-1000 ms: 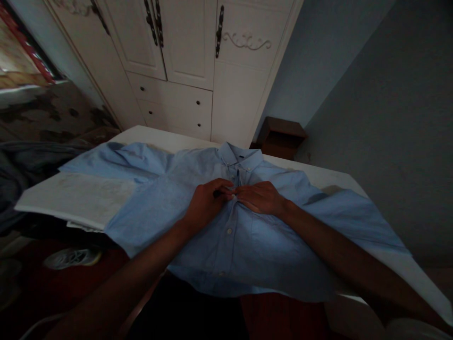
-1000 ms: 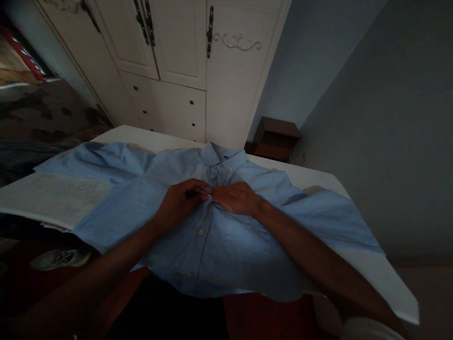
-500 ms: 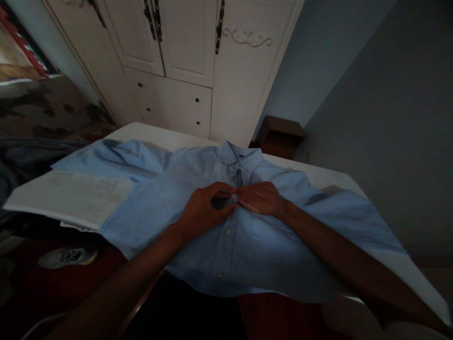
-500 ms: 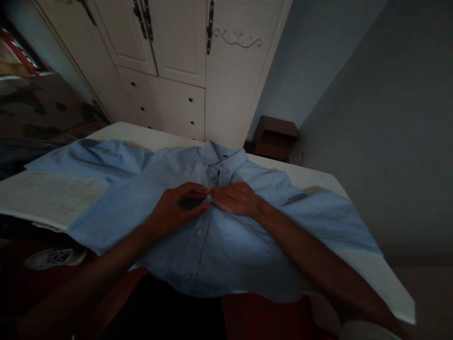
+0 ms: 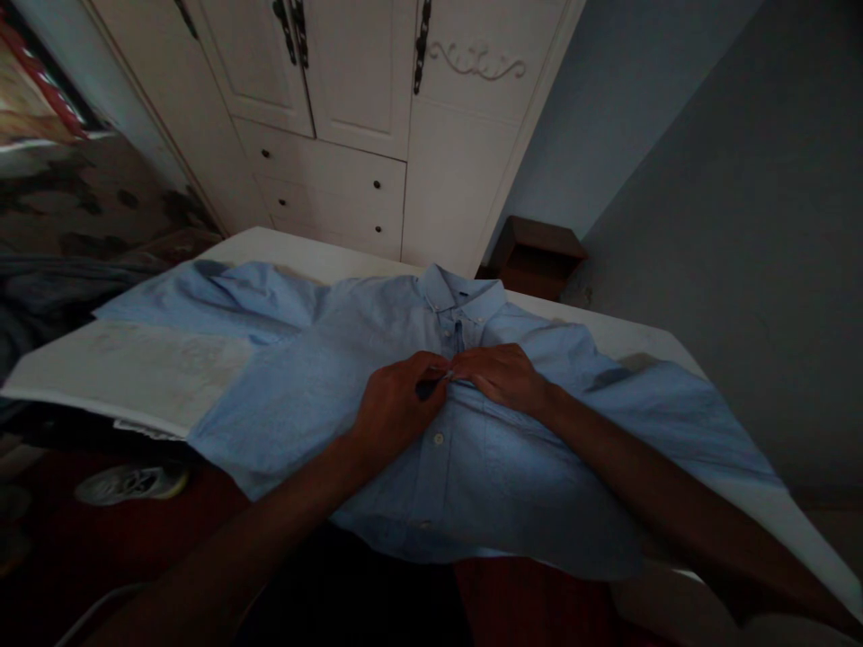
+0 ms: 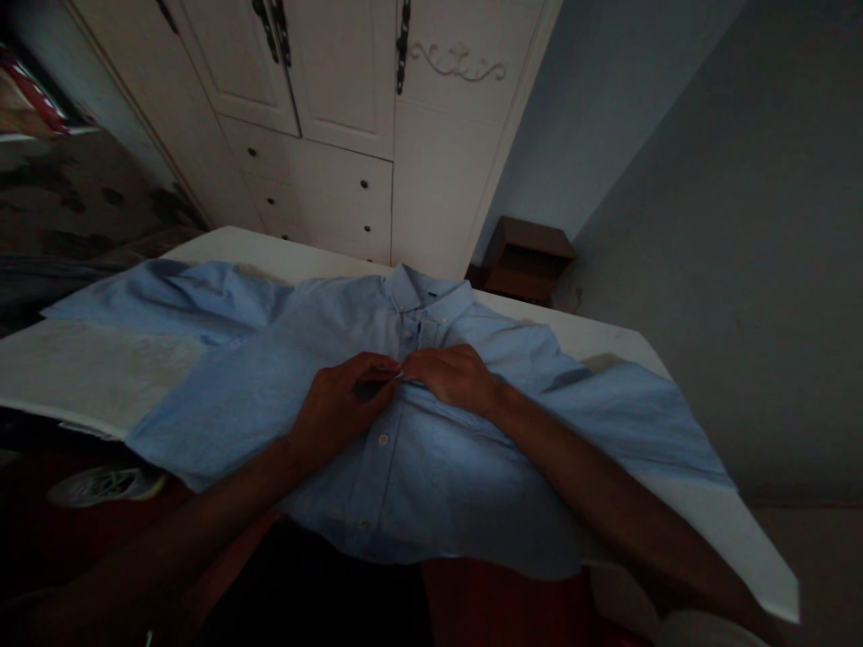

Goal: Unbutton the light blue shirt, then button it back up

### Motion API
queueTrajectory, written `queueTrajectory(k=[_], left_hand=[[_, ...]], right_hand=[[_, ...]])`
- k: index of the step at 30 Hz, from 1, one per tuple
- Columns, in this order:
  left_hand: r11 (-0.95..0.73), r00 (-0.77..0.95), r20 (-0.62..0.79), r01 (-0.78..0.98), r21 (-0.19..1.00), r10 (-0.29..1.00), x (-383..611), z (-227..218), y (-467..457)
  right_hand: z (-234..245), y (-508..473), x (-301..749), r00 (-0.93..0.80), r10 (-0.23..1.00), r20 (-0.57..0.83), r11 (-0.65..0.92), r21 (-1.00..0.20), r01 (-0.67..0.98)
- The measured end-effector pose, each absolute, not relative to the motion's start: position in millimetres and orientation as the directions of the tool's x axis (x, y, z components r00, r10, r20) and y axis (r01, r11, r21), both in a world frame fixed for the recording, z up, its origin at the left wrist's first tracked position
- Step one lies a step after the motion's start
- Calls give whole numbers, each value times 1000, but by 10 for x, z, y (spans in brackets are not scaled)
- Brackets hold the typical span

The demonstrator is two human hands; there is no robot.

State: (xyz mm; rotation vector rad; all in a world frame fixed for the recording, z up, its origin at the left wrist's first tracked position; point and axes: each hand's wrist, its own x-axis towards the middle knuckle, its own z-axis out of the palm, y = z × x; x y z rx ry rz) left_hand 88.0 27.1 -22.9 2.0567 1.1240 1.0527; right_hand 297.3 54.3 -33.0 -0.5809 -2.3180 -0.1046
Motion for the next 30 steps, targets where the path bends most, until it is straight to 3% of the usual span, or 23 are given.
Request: queueTrajectory(k=[4,9,13,21,23,26,28,30], left_hand=[[-413,303,310,384,826,901,893,-221,281],[-353,243,280,343,870,929,893,-212,284],[-377,228,310,365,851,923,896,-212,266],[-444,238,375,427,788,896,904,-229,259],[-446,239,377,432,784,895,904,-227,261],[-437,232,371,420,795,899,908,-219,257],[-426,228,362,404,809,904,913,-215,252],[-426,225,363,395,814,904,918,-212,247]], right_hand=[[-308,544,2935,-608,409,681,894,-163,418],[-300,534,2949,-579,416,701,869,-119,481],[-291,545,2976,-587,426,688,849,-80,522],[-161,511,2980,-714,457,531,846,-11,533],[-100,475,2959,-711,511,483,841,-108,530],[0,417,2931,-645,653,397,757,-366,540],[56,385,2932,-564,786,254,588,-591,552],[95,365,2948,-493,870,1,299,-796,526]])
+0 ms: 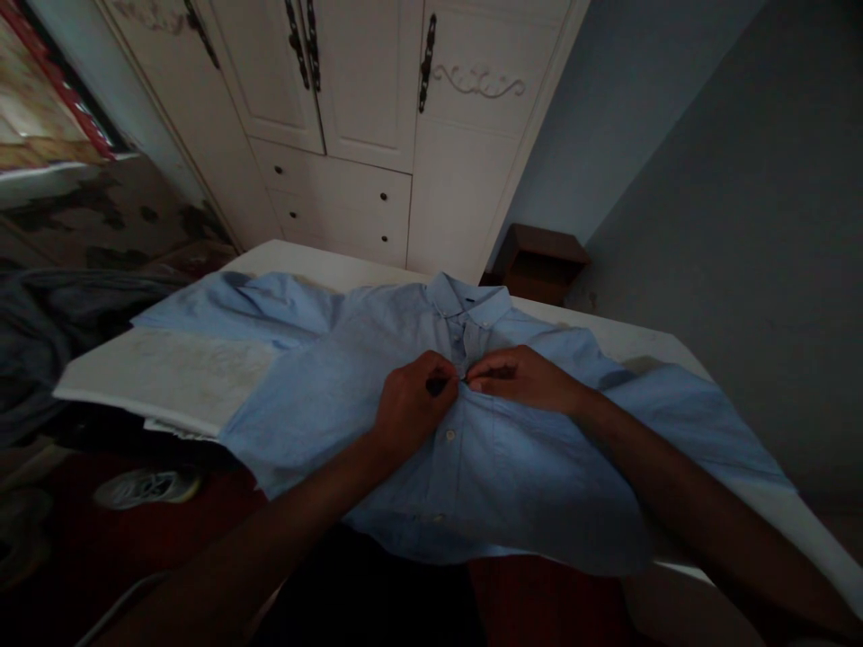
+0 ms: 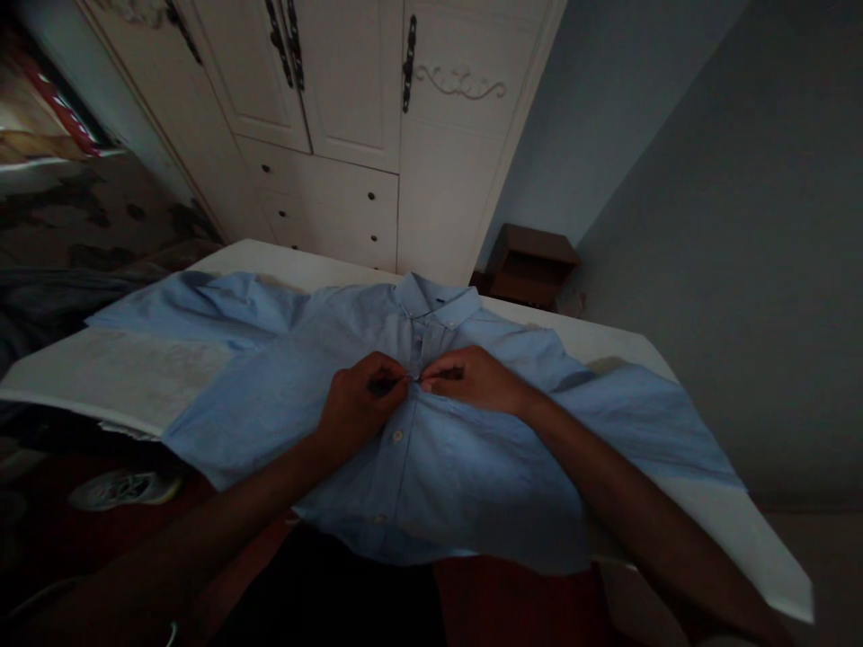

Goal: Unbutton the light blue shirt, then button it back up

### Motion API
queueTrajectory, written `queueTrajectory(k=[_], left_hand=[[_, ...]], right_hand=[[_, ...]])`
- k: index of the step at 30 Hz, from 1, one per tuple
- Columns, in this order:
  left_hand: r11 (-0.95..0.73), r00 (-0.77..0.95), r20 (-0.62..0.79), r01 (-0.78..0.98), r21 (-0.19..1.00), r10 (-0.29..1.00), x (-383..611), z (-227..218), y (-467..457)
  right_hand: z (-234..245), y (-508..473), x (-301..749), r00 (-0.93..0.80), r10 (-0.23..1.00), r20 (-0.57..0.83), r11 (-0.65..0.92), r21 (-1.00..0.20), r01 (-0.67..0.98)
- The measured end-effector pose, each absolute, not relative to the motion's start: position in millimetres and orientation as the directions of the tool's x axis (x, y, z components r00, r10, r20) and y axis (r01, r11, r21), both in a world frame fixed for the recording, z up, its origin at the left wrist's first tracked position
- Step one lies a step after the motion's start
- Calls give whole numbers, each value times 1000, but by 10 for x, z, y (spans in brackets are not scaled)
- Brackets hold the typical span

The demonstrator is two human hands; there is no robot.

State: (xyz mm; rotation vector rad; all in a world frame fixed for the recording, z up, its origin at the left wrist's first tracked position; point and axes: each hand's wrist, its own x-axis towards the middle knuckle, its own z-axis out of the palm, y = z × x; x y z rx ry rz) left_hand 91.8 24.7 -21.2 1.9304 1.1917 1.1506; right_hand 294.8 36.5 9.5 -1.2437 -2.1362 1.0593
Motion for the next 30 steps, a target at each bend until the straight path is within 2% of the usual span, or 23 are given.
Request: queueTrajectory(k=[2,4,8,13,22,30], left_hand=[[-436,228,373,394,809,899,918,-210,242],[-444,231,381,392,806,895,914,-206,238],[-447,240,380,387,806,893,907,-196,233],[-458,255,384,385,801,887,906,-201,237],[-532,307,436,430,729,846,913,-243,253],[-484,253,414,373,792,874,918,-256,265]], right_hand=[[117,359,2966,-445,868,-221,-10,-903,429],[127,363,2972,-415,843,-344,-226,-924,307],[131,377,2939,-398,804,-441,-400,-897,186],[103,362,2880,-350,812,-467,-453,-883,126],[-8,297,2792,-217,881,-421,-405,-907,116],[-18,248,2759,-179,919,-351,-323,-931,167]])
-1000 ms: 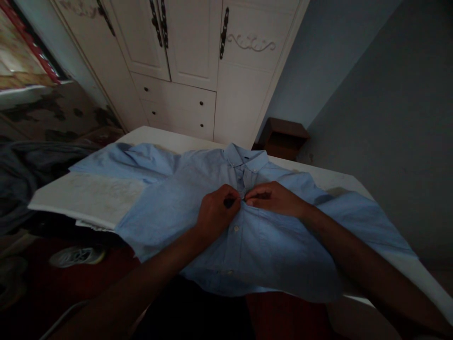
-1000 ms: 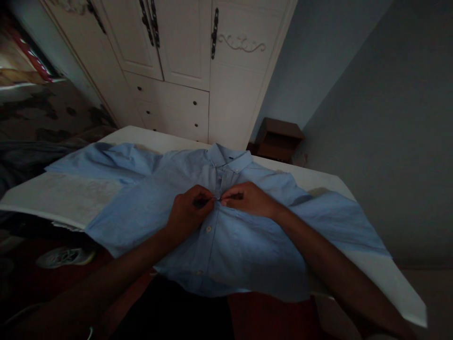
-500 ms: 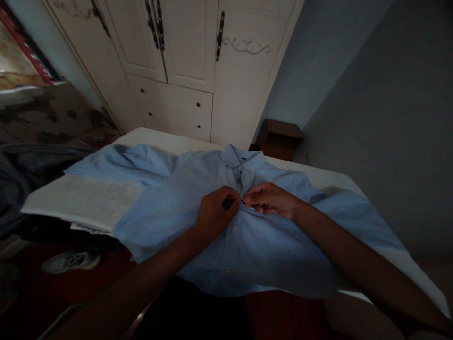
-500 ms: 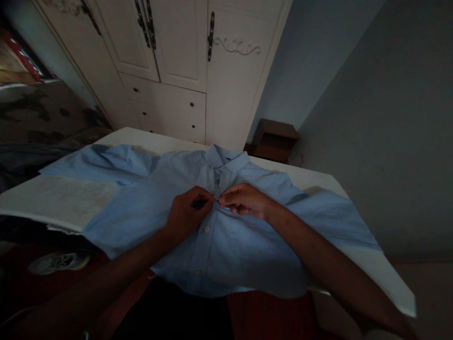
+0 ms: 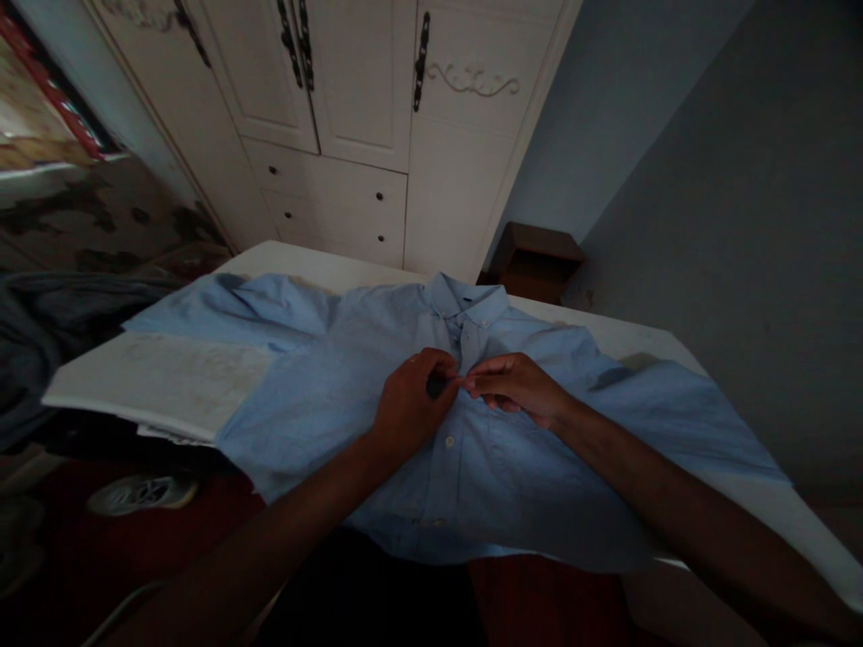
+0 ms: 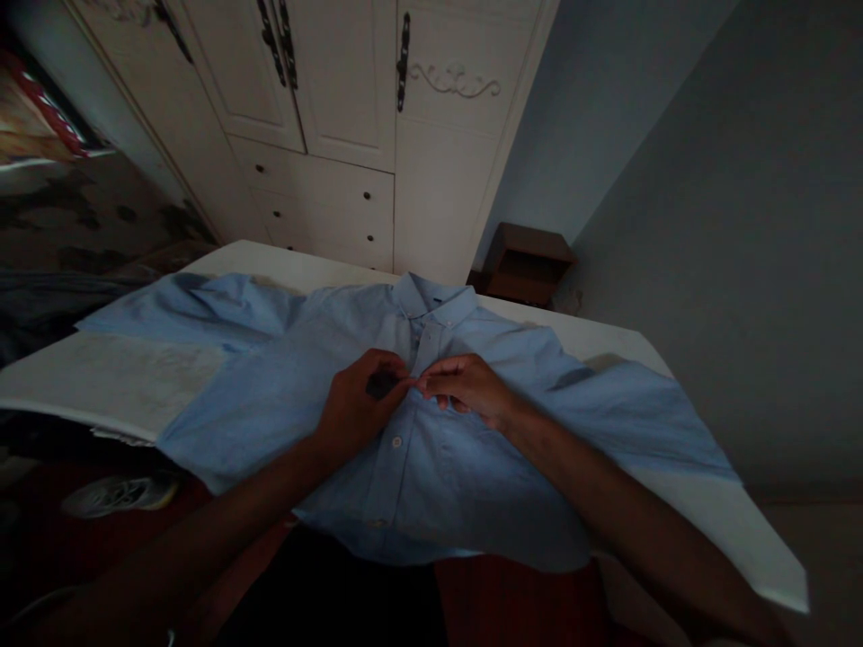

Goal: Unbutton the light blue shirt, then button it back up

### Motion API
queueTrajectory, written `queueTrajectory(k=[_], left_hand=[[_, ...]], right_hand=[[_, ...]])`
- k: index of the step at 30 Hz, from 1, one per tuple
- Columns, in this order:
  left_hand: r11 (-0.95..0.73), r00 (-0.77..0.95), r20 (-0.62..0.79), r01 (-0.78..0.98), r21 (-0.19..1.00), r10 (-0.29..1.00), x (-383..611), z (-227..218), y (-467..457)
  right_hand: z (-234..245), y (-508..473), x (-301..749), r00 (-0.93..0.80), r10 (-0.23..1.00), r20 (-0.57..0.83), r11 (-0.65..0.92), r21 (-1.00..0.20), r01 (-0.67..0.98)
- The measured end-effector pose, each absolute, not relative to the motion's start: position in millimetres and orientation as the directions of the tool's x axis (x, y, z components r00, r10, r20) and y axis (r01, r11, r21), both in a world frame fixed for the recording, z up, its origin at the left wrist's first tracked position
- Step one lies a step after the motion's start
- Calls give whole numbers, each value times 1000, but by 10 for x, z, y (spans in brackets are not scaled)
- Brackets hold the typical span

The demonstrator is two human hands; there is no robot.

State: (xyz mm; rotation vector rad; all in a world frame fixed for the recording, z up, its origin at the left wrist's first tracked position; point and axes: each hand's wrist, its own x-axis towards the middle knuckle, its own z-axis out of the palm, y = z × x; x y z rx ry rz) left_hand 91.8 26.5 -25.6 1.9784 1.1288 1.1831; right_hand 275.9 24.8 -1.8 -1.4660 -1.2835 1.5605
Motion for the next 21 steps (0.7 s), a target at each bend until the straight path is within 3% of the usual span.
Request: queueTrajectory(k=[9,21], left_hand=[[-305,184,266,233,923,946,936,-185,266],[-328,249,244,393,859,937,881,-223,324]], right_hand=[[-9,214,2714,-128,946,-298,-269,-942,203],[-100,221,2745,-142,951,-274,-228,-934,276]])
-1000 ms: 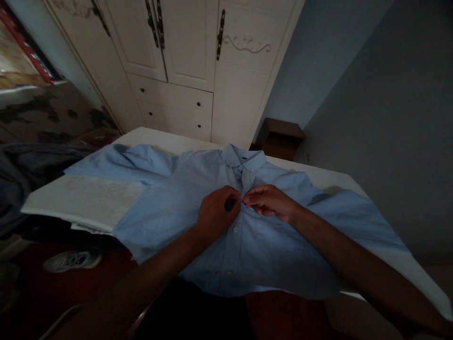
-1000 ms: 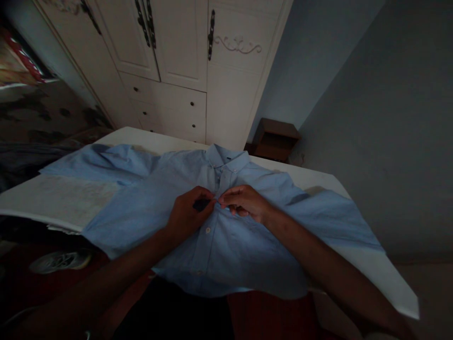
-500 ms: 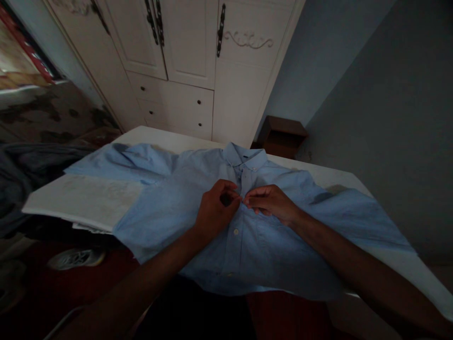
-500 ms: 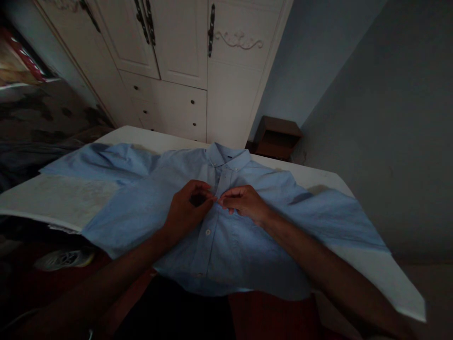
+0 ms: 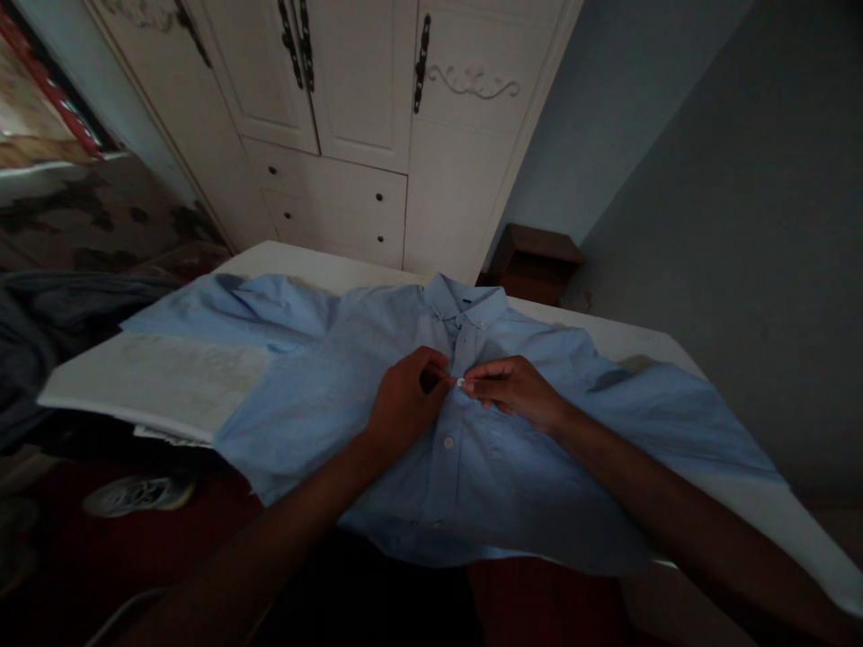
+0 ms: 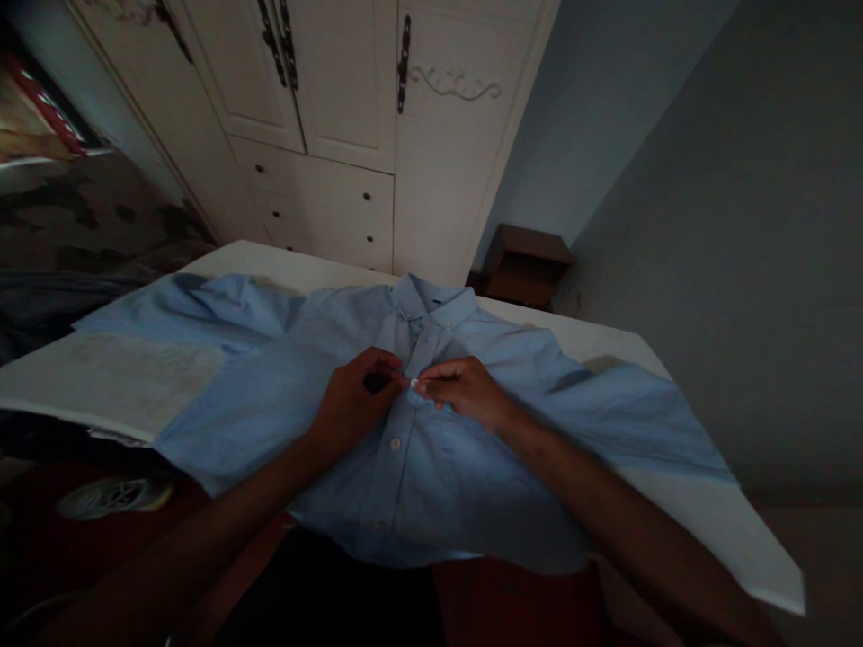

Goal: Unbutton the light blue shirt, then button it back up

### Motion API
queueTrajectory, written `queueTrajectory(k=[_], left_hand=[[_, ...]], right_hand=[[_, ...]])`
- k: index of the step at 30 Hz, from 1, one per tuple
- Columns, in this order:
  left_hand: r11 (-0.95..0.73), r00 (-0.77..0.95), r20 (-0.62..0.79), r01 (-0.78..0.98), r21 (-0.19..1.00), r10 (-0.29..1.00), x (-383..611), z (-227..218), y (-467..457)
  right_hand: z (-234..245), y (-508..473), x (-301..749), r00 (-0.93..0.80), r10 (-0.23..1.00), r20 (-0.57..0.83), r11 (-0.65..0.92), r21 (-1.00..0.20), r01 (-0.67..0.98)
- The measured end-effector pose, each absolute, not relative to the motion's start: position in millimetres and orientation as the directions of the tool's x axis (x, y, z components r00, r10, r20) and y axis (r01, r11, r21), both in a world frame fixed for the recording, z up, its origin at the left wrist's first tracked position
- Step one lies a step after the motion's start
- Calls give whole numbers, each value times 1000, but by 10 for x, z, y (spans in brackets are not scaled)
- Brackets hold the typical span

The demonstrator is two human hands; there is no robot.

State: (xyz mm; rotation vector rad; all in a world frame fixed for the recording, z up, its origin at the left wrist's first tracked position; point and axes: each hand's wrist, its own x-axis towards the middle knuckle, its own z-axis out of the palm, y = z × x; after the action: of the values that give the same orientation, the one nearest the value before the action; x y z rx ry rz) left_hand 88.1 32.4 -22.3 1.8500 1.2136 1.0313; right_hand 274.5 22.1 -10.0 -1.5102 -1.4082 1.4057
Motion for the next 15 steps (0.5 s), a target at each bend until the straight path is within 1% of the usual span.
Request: queueTrajectory(k=[4,6,9,12,15], left_hand=[[-321,268,223,411,853,937,877,-228,344],[-328,280,218,448,832,935,878,-230,346],[-370,296,247,499,784,923,886,-240,339],[-444,312,319,559,700,895,876,-253,337],[-538,378,386,644,544,842,796,-237,352]], right_hand=[[-133,227,2719,-146,973,-180,-117,-926,360],[-148,228,2705,-143,982,-119,-53,-915,400],[-183,230,2705,-133,990,-48,15,-898,439],[-202,215,2741,-146,989,9,77,-881,466],[-162,151,2825,-187,976,108,195,-810,552]])
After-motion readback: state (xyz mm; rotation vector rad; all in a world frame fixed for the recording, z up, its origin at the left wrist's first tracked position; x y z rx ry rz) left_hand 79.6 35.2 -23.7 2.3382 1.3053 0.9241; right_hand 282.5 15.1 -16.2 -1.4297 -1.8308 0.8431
